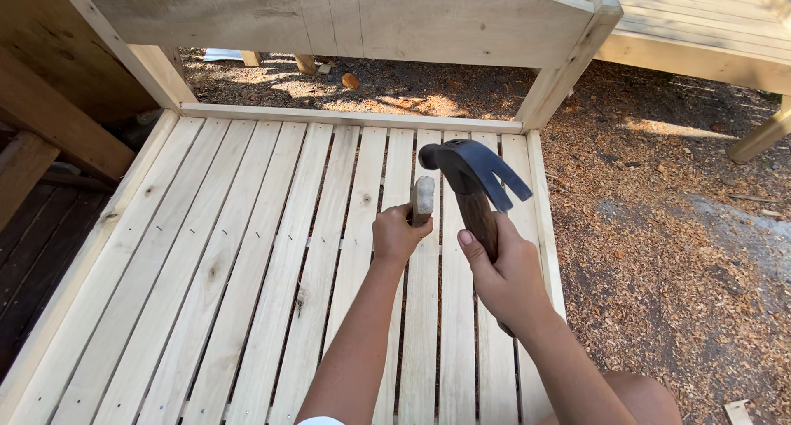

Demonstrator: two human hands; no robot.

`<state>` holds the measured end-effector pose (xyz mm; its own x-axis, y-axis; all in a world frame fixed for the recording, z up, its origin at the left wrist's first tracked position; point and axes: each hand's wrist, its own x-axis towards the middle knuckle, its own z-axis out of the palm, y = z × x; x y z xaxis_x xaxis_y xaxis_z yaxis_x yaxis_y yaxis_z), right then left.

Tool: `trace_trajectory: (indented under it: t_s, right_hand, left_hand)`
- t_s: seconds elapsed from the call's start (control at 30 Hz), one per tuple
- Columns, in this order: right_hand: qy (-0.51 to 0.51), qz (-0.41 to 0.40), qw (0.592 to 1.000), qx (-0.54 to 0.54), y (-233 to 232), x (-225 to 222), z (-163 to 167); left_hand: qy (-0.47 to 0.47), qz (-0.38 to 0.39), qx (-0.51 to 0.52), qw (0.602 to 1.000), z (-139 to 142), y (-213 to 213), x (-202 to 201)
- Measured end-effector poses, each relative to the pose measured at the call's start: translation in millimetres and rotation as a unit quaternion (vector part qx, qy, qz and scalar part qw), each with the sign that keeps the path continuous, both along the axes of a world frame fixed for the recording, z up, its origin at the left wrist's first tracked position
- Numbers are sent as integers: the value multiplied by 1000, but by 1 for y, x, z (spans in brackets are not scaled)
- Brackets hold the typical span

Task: The person sits on a wooden slatted furniture frame outdoors and, holding a concrete block in one hand and a claw hammer in the other, drives nails flush into the slats, moving across different spots on the frame and repositioning the block and hammer between nails.

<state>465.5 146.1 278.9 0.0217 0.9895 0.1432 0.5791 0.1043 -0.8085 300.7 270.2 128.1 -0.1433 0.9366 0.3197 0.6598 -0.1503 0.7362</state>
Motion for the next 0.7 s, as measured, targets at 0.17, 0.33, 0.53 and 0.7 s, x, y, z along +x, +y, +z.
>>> trace_trajectory:
  t_s: [0.17,0.33,0.53,0.7]
  right_hand:
    - [-78,27,996,-42,10,-14,-15]
    - [-26,-1,989,-144,21,-7,-28]
    - [49,-2,986,-161,12,-10,-24]
    - [154,-2,975,-163,6,-1,-20]
  left_hand:
    - [-19,2,-59,998,-3,3,0]
    - [-27,17,-66,997,-7,-1,1]
    - [-35,4,-7,999,-28,-10,-7]
    - [-15,127,79,989,-81,-66,-36]
